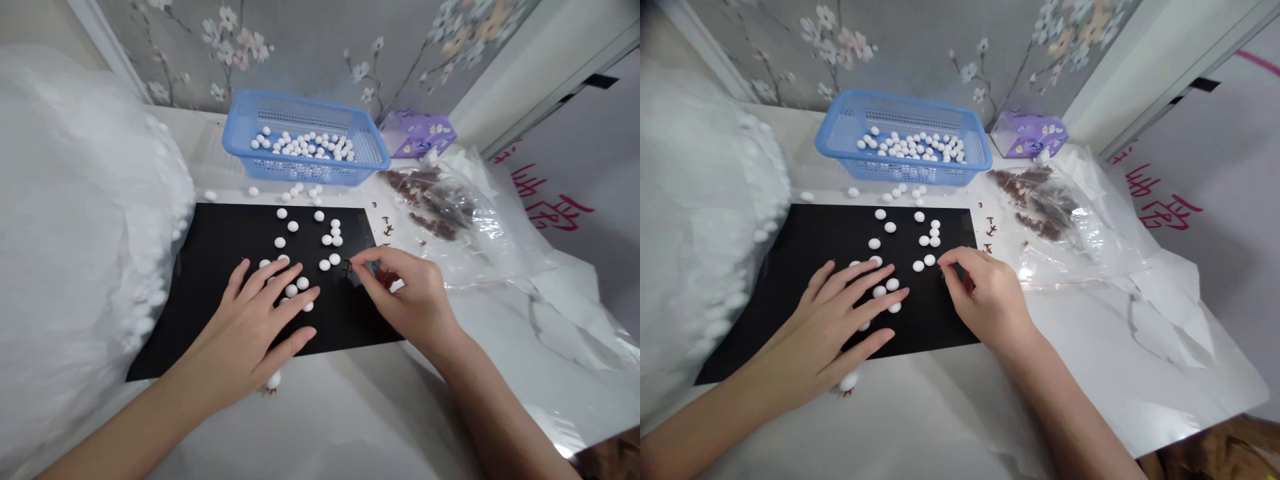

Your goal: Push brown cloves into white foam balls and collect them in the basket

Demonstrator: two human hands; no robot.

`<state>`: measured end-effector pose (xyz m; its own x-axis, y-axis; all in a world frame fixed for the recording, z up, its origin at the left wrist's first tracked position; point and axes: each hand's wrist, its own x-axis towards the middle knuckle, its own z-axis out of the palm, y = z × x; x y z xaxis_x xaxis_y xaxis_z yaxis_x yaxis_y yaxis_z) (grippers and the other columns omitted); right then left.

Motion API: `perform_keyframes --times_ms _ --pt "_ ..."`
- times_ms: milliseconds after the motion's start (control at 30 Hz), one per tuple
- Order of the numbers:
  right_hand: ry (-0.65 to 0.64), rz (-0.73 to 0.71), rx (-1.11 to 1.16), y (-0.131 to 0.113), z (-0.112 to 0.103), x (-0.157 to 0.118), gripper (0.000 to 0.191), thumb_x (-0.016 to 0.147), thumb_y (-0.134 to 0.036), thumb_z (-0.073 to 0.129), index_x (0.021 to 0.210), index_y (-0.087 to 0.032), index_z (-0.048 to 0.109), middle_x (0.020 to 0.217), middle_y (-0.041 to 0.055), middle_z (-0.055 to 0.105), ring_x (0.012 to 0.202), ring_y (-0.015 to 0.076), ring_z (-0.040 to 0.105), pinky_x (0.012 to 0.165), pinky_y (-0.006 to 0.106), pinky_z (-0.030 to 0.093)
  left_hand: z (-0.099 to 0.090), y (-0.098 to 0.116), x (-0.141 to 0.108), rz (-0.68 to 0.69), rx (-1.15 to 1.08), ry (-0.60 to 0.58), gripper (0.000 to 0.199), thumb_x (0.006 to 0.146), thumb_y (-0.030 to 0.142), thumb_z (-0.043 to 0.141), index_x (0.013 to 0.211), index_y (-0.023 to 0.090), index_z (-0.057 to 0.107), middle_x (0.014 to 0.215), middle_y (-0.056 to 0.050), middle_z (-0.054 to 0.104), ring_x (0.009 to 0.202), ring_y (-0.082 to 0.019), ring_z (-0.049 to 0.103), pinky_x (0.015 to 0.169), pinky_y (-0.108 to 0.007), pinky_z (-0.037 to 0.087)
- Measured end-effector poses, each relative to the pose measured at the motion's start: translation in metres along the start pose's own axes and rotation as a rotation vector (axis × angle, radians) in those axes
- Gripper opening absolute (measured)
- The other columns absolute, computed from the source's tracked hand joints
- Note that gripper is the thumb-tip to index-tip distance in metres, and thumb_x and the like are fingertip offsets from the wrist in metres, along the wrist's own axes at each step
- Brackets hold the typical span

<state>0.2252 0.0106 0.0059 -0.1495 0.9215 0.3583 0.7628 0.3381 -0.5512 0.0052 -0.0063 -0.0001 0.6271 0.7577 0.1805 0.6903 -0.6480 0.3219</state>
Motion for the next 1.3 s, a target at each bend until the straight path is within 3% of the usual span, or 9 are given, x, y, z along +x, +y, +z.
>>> perform_keyframes --times_ms 133,233,333,433,600,767,867,1300 --pt "0.016 -0.027 -0.020 -0.001 0.002 0.000 0.011 0.078 -0.011 0.055 0.079 -0.020 0.062 0.071 -0.0035 0.065 0.046 0.0061 0.045 0.046 0.019 0.041 0.003 -0.002 -0.001 -0.016 0.030 0.043 0.031 0.087 0.026 0.045 0.115 0.026 0.058 0.118 -0.005 0.061 0.120 -0.026 0.045 0.105 -0.058 0.013" --pt "0.042 -0.049 -0.020 -0.001 0.001 0.000 0.011 0.078 -0.010 0.055 0.078 -0.020 0.061 0.070 -0.0037 0.064 0.045 0.0060 0.045 0.045 0.019 0.040 0.003 -0.004 -0.001 -0.018 0.003 0.113 0.027 0.086 0.021 0.047 0.107 0.028 0.061 0.111 -0.002 0.064 0.112 -0.022 0.051 0.106 -0.054 0.018" --pt "0.076 -0.057 0.000 -0.003 0.001 -0.001 0.012 0.078 -0.011 0.055 0.079 -0.021 0.061 0.072 -0.0031 0.065 0.046 0.0066 0.047 0.046 0.020 0.042 0.002 -0.004 -0.002 -0.044 -0.112 0.222 0.026 0.084 0.016 0.051 0.104 0.028 0.061 0.103 0.000 0.065 0.100 -0.017 0.057 0.099 -0.041 0.034" --pt "0.141 -0.067 0.032 -0.010 0.001 -0.003 0.013 0.078 -0.009 0.056 0.080 -0.021 0.061 0.075 -0.0027 0.067 0.047 0.0064 0.049 0.047 0.020 0.043 0.000 -0.001 -0.003 -0.158 -0.335 0.272 0.024 0.082 0.017 0.055 0.103 0.028 0.060 0.093 0.003 0.066 0.086 -0.012 0.061 0.079 -0.024 0.046" --pt "0.244 -0.096 0.094 -0.026 0.007 -0.009 0.016 0.077 -0.007 0.058 0.084 -0.020 0.059 0.074 -0.0031 0.067 0.042 0.0049 0.047 0.040 0.019 0.040 0.002 0.008 -0.003 -0.382 -0.660 0.215 0.026 0.081 0.024 0.059 0.106 0.030 0.057 0.086 0.006 0.066 0.079 -0.009 0.063 0.072 -0.017 0.049" --pt "0.209 -0.169 0.232 -0.036 0.012 -0.018 0.023 0.076 -0.004 0.057 0.091 -0.022 0.057 0.080 -0.0017 0.068 0.047 0.0059 0.053 0.045 0.019 0.046 0.001 0.010 0.000 -0.478 -0.887 0.074 0.019 0.078 0.029 0.062 0.097 0.027 0.063 0.089 0.004 0.071 0.083 -0.012 0.066 0.073 -0.019 0.052" --pt "0.143 -0.209 0.308 -0.038 0.012 -0.021 0.027 0.077 -0.001 0.055 0.094 -0.022 0.056 0.083 0.0005 0.069 0.059 0.0085 0.059 0.049 0.019 0.049 -0.002 0.010 0.003 -0.508 -0.943 -0.009 0.016 0.076 0.031 0.064 0.091 0.025 0.067 0.087 0.003 0.073 0.080 -0.014 0.068 0.071 -0.021 0.054" --pt "0.056 -0.242 0.344 -0.037 0.019 -0.023 0.022 0.078 -0.001 0.053 0.090 -0.020 0.052 0.079 0.0016 0.067 0.066 0.0096 0.063 0.054 0.019 0.049 -0.003 0.009 0.005 -0.552 -1.035 -0.008 0.016 0.075 0.031 0.066 0.090 0.026 0.070 0.085 0.003 0.074 0.078 -0.014 0.069 0.072 -0.020 0.054"
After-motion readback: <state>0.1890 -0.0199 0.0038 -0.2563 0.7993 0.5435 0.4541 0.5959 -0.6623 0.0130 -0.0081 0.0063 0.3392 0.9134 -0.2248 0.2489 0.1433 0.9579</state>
